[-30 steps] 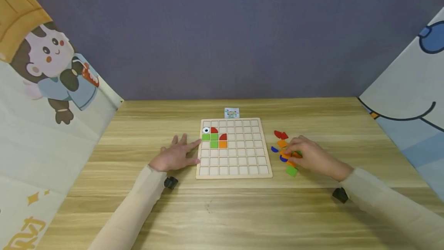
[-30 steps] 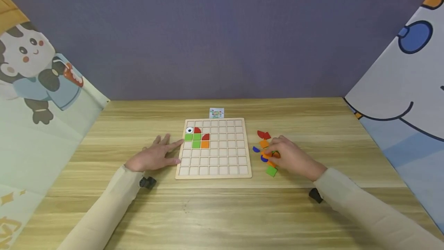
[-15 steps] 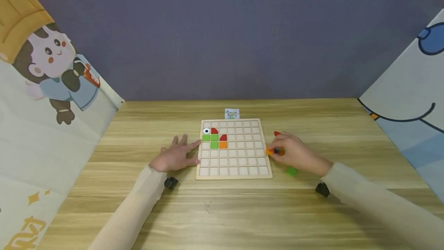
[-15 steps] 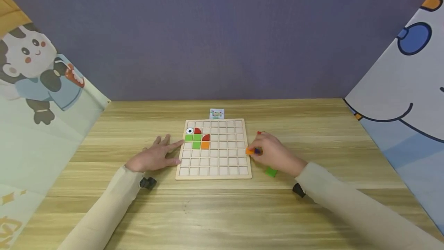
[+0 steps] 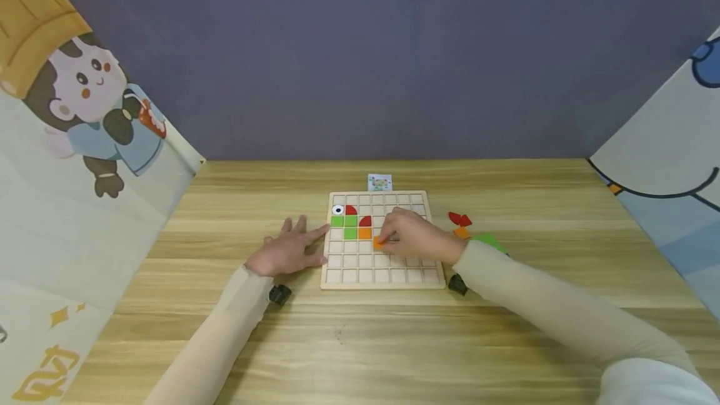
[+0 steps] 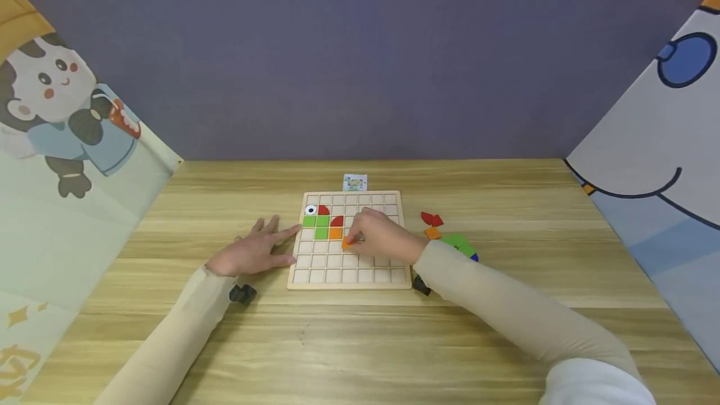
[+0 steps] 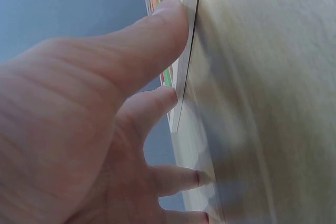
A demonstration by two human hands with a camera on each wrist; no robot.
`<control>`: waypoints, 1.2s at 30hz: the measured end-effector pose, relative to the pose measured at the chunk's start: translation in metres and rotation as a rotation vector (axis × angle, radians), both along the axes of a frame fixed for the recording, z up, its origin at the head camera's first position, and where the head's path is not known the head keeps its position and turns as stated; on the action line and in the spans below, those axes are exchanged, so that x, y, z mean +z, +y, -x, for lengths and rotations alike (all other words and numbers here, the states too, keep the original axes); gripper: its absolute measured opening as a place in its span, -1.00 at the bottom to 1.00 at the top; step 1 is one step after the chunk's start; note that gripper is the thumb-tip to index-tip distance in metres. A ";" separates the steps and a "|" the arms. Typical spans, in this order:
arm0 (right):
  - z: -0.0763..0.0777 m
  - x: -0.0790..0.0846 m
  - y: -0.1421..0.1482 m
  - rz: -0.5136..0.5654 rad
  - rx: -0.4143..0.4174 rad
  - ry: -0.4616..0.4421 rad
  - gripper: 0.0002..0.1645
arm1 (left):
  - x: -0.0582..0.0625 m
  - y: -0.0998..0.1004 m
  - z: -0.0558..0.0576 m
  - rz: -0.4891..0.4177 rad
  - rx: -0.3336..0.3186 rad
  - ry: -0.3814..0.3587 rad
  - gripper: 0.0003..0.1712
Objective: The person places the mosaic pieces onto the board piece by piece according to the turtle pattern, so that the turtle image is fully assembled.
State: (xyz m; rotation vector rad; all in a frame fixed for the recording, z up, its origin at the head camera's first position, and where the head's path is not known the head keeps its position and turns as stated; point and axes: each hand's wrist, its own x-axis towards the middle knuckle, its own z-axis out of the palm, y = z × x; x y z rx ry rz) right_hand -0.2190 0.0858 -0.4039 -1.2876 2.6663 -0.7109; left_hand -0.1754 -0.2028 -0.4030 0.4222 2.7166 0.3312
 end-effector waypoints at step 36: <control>-0.009 -0.002 -0.033 -0.060 0.011 0.045 -0.92 | 0.001 -0.001 0.001 -0.010 0.013 -0.026 -0.14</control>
